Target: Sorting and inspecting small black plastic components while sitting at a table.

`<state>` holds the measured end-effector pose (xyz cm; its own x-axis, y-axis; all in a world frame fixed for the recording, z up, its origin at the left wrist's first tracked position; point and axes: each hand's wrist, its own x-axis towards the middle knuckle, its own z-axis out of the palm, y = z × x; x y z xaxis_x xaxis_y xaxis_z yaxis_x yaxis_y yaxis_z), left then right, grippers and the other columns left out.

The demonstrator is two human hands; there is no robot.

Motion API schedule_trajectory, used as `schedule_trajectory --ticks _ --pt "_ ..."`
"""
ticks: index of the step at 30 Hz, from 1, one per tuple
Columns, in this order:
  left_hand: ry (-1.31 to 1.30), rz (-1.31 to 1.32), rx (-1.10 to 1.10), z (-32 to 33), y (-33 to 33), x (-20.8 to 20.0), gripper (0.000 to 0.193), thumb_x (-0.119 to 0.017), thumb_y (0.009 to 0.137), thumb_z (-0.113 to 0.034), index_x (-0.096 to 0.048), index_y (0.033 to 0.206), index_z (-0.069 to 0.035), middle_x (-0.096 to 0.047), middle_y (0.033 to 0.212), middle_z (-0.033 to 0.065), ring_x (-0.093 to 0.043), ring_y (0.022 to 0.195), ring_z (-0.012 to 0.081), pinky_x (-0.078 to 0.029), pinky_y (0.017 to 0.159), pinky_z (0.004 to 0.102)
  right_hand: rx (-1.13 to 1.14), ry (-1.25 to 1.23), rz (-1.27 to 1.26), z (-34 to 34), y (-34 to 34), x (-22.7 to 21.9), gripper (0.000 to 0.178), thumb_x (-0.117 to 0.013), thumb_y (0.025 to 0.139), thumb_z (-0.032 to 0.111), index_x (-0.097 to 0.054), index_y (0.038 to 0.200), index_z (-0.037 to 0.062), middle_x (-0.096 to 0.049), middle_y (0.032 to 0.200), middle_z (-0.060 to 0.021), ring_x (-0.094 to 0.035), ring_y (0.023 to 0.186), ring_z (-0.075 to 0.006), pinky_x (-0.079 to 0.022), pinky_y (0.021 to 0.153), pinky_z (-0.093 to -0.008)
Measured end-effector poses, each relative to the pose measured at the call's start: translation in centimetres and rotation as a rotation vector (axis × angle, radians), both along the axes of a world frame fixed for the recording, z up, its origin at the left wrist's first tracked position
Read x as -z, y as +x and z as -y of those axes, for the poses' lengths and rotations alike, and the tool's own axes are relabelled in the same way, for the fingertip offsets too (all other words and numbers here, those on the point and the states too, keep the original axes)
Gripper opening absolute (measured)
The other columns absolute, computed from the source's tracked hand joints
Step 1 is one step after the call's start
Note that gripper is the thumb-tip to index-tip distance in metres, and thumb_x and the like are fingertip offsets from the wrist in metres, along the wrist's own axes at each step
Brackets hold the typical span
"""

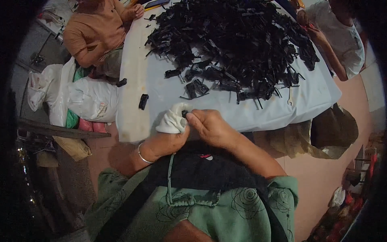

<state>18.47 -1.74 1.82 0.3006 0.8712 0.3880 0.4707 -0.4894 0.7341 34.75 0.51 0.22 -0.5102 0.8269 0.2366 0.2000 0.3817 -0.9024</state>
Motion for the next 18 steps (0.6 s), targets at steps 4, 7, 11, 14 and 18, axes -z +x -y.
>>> schedule_trajectory --ticks 4,7,11,14,18 --pt "0.061 -0.622 -0.2 -2.4 -4.7 -0.2 0.028 -0.051 0.076 -0.005 -0.052 0.104 -0.003 -0.056 0.077 0.0155 -0.054 0.074 0.0345 -0.044 0.068 0.04 0.42 0.319 0.452 -2.6 1.5 -0.5 0.019 -0.052 0.085 0.019 -0.054 0.076 0.0022 -0.055 0.068 -0.0159 -0.054 0.06 -0.0339 -0.044 0.054 -0.0387" --pt "0.301 -0.832 -0.277 -3.5 -6.4 -1.5 0.024 -0.051 0.075 -0.003 -0.057 0.098 -0.003 -0.058 0.082 0.0163 -0.056 0.077 0.0328 -0.044 0.069 0.0388 0.418 0.398 0.644 -3.6 1.5 0.4 0.014 -0.057 0.078 0.019 -0.057 0.081 0.0062 -0.059 0.074 -0.0142 -0.057 0.066 -0.0349 -0.046 0.055 -0.0426" --pt "0.449 -0.648 -0.292 -2.9 -5.0 -2.1 0.019 -0.052 0.078 -0.005 -0.059 0.096 -0.003 -0.059 0.084 0.0174 -0.057 0.077 0.0265 -0.045 0.066 0.0343 0.37 0.446 0.691 -2.8 2.4 1.3 0.012 -0.058 0.076 0.016 -0.057 0.082 0.0057 -0.059 0.076 -0.0151 -0.057 0.067 -0.0349 -0.046 0.054 -0.0414" --pt "-0.018 -0.247 -0.202 -2.3 -2.7 -1.9 0.016 -0.053 0.081 -0.009 -0.058 0.096 -0.004 -0.058 0.081 0.0133 -0.058 0.07 0.0209 -0.045 0.057 0.0326 0.342 0.45 0.338 -1.5 3.4 0.7 0.008 -0.059 0.076 0.008 -0.057 0.082 0.0035 -0.058 0.073 -0.0143 -0.056 0.063 -0.0326 -0.045 0.053 -0.0378" --pt "-0.958 0.813 -0.086 -2.1 -1.2 0.1 0.016 -0.05 0.089 -0.018 -0.055 0.098 -0.007 -0.057 0.079 0.0033 -0.055 0.059 0.0121 -0.041 0.044 0.0263 0.218 0.302 0.091 0.1 3.1 0.2 0.009 -0.059 0.076 0.005 -0.056 0.084 0.0025 -0.055 0.072 -0.0129 -0.055 0.063 -0.0302 -0.044 0.055 -0.0358"
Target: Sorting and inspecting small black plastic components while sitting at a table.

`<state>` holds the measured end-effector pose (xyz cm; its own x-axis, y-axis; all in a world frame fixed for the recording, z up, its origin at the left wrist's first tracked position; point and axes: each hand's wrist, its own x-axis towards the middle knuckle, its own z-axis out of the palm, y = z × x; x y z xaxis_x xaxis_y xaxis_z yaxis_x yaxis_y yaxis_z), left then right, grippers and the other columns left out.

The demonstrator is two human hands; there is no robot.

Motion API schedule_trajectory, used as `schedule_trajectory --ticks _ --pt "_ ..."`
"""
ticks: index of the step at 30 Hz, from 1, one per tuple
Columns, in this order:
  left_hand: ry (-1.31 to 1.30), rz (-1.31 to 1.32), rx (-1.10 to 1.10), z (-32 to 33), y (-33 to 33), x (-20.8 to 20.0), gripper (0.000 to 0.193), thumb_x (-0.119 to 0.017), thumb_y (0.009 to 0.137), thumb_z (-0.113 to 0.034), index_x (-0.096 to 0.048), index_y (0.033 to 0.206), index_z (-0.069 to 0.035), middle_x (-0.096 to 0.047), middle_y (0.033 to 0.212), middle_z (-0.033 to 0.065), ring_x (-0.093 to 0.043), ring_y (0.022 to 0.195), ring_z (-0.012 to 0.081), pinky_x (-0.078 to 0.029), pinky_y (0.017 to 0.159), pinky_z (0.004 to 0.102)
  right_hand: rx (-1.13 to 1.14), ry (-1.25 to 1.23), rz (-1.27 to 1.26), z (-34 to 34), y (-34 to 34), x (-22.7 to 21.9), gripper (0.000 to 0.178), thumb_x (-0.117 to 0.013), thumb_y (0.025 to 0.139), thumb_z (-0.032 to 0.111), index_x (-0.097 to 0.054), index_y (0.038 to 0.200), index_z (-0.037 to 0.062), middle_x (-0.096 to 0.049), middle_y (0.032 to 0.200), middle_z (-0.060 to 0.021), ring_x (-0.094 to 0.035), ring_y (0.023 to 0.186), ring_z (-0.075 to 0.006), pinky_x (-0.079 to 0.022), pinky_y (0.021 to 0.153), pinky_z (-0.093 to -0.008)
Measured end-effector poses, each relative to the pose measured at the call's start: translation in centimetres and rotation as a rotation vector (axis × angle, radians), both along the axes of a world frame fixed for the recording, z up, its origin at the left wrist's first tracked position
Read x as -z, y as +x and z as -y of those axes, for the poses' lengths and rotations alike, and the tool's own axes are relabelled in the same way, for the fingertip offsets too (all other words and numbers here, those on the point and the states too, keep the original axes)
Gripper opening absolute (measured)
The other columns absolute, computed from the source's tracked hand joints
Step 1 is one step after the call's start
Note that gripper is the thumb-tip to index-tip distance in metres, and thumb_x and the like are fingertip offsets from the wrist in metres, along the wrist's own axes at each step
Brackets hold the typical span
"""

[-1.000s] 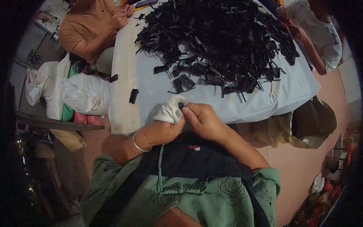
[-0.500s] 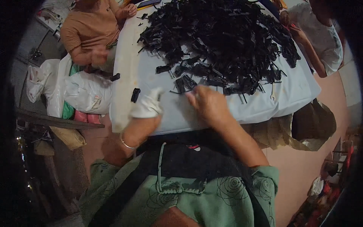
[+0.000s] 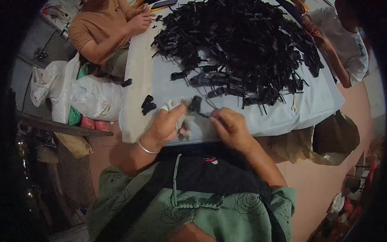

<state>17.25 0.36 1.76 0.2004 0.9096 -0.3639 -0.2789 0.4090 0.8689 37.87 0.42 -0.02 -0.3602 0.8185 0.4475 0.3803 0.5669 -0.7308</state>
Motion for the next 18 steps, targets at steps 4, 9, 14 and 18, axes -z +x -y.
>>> schedule_trajectory --ticks 4,9,14,18 --pt "-0.037 0.412 0.102 -0.2 1.3 0.1 0.017 -0.047 0.088 -0.01 -0.052 0.104 -0.006 -0.057 0.082 0.0012 -0.055 0.061 0.01 -0.043 0.043 0.0253 -0.049 -0.048 0.042 0.2 -0.1 -0.2 0.012 -0.062 0.076 0.007 -0.056 0.085 0.0019 -0.054 0.071 -0.0124 -0.055 0.064 -0.0264 -0.043 0.055 -0.0339" --pt "0.503 -0.22 0.126 0.3 2.9 -0.3 0.021 -0.051 0.086 -0.006 -0.05 0.106 -0.003 -0.056 0.087 0.001 -0.052 0.067 0.0061 -0.044 0.053 0.0233 0.061 -0.035 -0.006 1.0 -1.1 -2.8 0.014 -0.065 0.075 0.009 -0.053 0.077 0.0008 -0.049 0.064 -0.0085 -0.046 0.053 -0.0188 -0.038 0.049 -0.0281" --pt "0.509 -0.315 0.274 1.5 3.1 -1.9 0.024 -0.053 0.082 -0.005 -0.051 0.106 -0.002 -0.056 0.088 0.0008 -0.05 0.068 0.0068 -0.044 0.06 0.0231 0.123 -0.329 -0.268 0.1 -1.0 -0.6 0.021 -0.066 0.077 0.013 -0.051 0.07 0.0006 -0.051 0.061 -0.0099 -0.044 0.047 -0.017 -0.037 0.046 -0.0268" --pt "0.507 -0.274 0.188 1.4 2.9 -0.6 0.022 -0.055 0.079 -0.004 -0.053 0.101 -0.002 -0.055 0.082 0.0008 -0.05 0.067 0.0072 -0.044 0.059 0.0236 -0.031 -0.442 -0.243 0.5 -0.9 -1.6 0.021 -0.057 0.084 0.015 -0.051 0.072 -0.0005 -0.051 0.063 -0.0111 -0.045 0.053 -0.0175 -0.038 0.051 -0.0297"
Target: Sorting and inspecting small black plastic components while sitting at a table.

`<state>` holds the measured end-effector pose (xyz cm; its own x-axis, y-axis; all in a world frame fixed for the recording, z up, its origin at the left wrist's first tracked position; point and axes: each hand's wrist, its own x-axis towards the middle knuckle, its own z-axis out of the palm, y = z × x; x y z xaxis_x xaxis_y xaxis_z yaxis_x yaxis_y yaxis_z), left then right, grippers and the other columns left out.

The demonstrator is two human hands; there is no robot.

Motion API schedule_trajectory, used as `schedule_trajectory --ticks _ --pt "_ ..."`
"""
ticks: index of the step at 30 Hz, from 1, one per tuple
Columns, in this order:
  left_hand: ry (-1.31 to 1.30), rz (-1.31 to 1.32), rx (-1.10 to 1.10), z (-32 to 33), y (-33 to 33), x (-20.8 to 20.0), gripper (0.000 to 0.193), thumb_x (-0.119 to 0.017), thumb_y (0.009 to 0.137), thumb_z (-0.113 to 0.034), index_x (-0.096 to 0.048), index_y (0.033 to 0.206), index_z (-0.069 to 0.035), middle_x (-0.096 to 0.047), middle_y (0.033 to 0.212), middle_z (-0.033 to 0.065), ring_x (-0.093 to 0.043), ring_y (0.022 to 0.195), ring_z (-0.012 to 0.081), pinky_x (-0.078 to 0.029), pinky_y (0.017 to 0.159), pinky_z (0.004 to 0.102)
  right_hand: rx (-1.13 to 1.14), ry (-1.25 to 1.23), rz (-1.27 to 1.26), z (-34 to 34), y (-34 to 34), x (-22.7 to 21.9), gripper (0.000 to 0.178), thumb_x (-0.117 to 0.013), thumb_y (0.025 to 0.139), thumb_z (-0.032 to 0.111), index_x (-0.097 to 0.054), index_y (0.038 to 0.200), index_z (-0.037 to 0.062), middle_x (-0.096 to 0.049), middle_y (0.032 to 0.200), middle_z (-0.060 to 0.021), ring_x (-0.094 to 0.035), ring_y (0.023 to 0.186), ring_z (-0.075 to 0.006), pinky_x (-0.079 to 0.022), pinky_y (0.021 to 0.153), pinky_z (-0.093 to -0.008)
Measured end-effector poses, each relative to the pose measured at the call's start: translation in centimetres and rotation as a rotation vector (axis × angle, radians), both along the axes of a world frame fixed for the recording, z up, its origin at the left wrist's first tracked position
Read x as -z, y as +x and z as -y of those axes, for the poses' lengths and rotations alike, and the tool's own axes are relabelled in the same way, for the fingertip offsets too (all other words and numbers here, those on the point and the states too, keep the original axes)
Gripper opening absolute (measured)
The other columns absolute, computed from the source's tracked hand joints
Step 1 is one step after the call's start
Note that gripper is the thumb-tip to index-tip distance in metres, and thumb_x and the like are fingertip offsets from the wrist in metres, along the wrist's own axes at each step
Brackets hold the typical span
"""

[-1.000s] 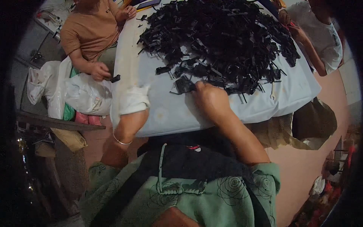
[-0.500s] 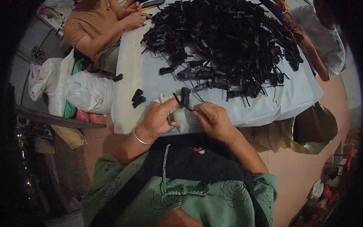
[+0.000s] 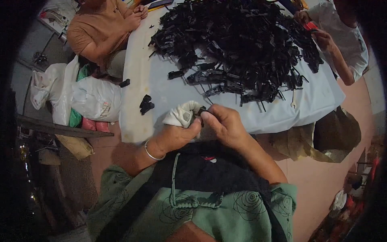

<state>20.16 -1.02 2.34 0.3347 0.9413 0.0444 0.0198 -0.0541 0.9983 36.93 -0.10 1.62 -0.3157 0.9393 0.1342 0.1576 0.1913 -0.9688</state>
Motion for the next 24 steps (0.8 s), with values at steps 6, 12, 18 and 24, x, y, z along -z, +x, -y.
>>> schedule_trajectory --ticks 6,12,18,24 --pt "0.324 -0.242 -0.092 -0.3 0.3 0.6 0.021 -0.056 0.078 -0.004 -0.053 0.098 -0.001 -0.053 0.07 0.0015 -0.05 0.062 0.0059 -0.042 0.054 0.0215 -0.038 0.077 0.074 0.3 0.0 0.1 0.023 -0.046 0.09 0.015 -0.051 0.076 -0.0019 -0.049 0.065 -0.015 -0.047 0.06 -0.0266 -0.04 0.057 -0.0333" --pt "-0.065 0.036 -0.112 0.3 0.0 0.4 0.025 -0.06 0.075 -0.005 -0.055 0.098 0.003 -0.058 0.079 0.0045 -0.052 0.075 0.0074 -0.045 0.066 0.0233 -0.073 0.058 0.083 0.6 -0.2 -0.1 0.025 -0.046 0.09 0.016 -0.05 0.075 -0.0023 -0.048 0.063 -0.0148 -0.047 0.058 -0.0259 -0.039 0.055 -0.0337" --pt "0.631 -0.62 -0.11 0.4 0.3 0.2 0.03 -0.061 0.075 -0.01 -0.054 0.101 0.002 -0.06 0.086 0.0138 -0.06 0.079 0.0258 -0.047 0.07 0.034 -0.018 -0.081 0.006 0.6 -1.2 1.8 0.031 -0.047 0.091 0.021 -0.049 0.07 -0.0014 -0.043 0.055 -0.0082 -0.038 0.053 -0.0134 -0.036 0.05 -0.0303" --pt "0.598 -0.658 -0.139 0.6 0.4 -0.1 0.03 -0.061 0.075 -0.011 -0.053 0.101 0.001 -0.059 0.084 0.0147 -0.058 0.075 0.0283 -0.046 0.068 0.035 0.037 -0.05 0.016 1.0 -1.5 1.4 0.032 -0.047 0.091 0.022 -0.049 0.07 -0.0013 -0.043 0.055 -0.0079 -0.037 0.054 -0.0109 -0.036 0.049 -0.0293"
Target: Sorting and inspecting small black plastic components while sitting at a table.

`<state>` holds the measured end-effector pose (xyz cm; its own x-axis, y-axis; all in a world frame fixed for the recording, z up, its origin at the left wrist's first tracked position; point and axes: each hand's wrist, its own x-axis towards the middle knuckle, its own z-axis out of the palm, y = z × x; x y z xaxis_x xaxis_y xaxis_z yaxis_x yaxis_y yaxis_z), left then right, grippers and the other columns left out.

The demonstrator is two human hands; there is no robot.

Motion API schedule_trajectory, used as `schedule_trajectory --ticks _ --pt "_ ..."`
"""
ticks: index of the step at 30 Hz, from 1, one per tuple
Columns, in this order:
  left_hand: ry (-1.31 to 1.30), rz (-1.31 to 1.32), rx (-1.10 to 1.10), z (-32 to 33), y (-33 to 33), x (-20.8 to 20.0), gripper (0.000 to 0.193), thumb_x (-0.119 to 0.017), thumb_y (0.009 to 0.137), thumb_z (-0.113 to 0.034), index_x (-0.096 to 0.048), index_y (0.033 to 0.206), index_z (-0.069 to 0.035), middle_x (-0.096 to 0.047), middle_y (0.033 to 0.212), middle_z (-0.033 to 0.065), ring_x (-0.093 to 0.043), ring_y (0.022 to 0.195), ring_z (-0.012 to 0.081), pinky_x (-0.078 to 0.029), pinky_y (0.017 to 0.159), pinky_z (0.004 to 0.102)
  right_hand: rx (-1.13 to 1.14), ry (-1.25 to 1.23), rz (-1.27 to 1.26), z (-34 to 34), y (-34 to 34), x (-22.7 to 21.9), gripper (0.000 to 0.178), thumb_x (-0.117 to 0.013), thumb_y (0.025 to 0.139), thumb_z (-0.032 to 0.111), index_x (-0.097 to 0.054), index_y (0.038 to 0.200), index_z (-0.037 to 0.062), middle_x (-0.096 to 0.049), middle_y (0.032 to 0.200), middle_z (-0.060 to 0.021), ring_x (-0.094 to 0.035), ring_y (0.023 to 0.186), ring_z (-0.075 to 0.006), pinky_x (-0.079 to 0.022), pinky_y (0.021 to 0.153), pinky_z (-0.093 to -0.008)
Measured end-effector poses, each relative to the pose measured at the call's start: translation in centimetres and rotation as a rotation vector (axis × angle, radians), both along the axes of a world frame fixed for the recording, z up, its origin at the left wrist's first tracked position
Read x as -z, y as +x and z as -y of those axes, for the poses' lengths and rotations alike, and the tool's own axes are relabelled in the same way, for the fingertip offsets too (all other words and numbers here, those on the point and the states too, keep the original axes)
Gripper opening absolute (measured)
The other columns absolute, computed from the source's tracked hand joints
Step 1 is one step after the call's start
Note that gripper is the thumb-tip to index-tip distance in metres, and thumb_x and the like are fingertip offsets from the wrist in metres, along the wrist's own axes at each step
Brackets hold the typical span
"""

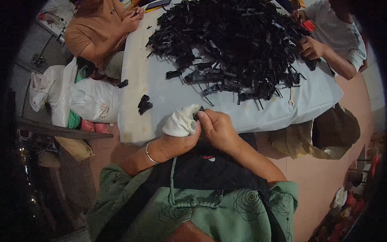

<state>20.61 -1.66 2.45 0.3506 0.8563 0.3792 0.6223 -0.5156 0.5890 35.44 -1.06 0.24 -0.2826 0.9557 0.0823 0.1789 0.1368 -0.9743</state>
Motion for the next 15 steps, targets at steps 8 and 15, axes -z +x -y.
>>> schedule_trajectory --ticks 8,15 --pt "-0.551 0.785 0.002 -1.6 -1.7 1.2 0.025 -0.055 0.086 -0.014 -0.048 0.105 0.001 -0.055 0.078 0.0059 -0.053 0.073 0.0168 -0.044 0.064 0.0314 -0.216 0.204 0.31 -1.2 2.1 -1.3 0.017 -0.058 0.083 0.012 -0.058 0.094 -0.0016 -0.057 0.07 -0.0102 -0.052 0.06 -0.0139 -0.043 0.056 -0.0251" --pt "-0.695 0.557 0.122 -0.7 -1.2 -1.5 0.028 -0.044 0.087 -0.005 -0.044 0.114 -0.002 -0.053 0.074 0.001 -0.05 0.058 0.0075 -0.043 0.052 0.0233 -0.077 0.269 0.083 -1.4 2.2 -1.9 0.017 -0.064 0.076 0.006 -0.058 0.091 0.0018 -0.052 0.064 -0.0064 -0.048 0.054 -0.0149 -0.04 0.05 -0.0272"
